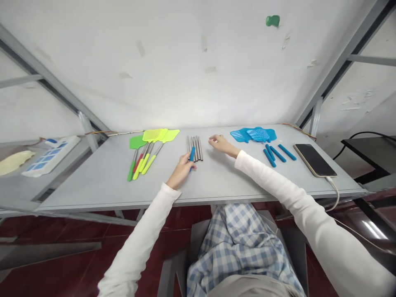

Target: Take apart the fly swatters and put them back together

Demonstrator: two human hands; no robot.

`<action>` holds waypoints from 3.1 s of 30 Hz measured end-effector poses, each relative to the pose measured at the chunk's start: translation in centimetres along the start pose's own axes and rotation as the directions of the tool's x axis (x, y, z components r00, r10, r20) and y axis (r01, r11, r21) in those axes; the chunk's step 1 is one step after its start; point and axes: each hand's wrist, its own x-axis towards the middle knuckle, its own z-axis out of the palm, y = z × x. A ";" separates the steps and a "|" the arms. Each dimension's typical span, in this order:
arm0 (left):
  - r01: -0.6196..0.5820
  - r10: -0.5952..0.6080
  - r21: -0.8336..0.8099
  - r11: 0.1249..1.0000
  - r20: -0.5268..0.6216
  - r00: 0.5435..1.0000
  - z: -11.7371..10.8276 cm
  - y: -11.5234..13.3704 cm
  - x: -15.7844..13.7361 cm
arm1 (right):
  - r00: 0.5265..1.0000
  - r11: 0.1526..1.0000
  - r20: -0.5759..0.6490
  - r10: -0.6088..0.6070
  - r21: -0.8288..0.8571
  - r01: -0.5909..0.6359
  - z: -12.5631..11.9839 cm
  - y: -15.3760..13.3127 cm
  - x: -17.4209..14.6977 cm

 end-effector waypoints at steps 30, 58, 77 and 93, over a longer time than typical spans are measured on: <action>-0.186 0.089 0.844 0.503 0.163 0.983 -0.8 -1.9 6.5 | 0.961 0.433 -0.141 -0.240 -0.901 -0.025 -13.2 14.9 -7.3; 0.012 0.292 0.889 0.458 -0.163 0.942 -5.4 0.4 2.9 | 0.891 0.515 -0.013 -0.454 -0.819 0.251 -10.6 10.6 -7.9; -0.524 0.455 0.780 0.343 0.350 0.819 7.2 4.0 4.0 | 0.839 0.778 -0.177 -0.515 -0.507 0.371 -11.1 7.9 -3.1; -0.512 0.535 0.825 0.239 0.328 0.779 11.9 1.7 7.8 | 0.704 0.553 -0.159 -0.692 -0.744 0.376 -12.5 9.0 -4.0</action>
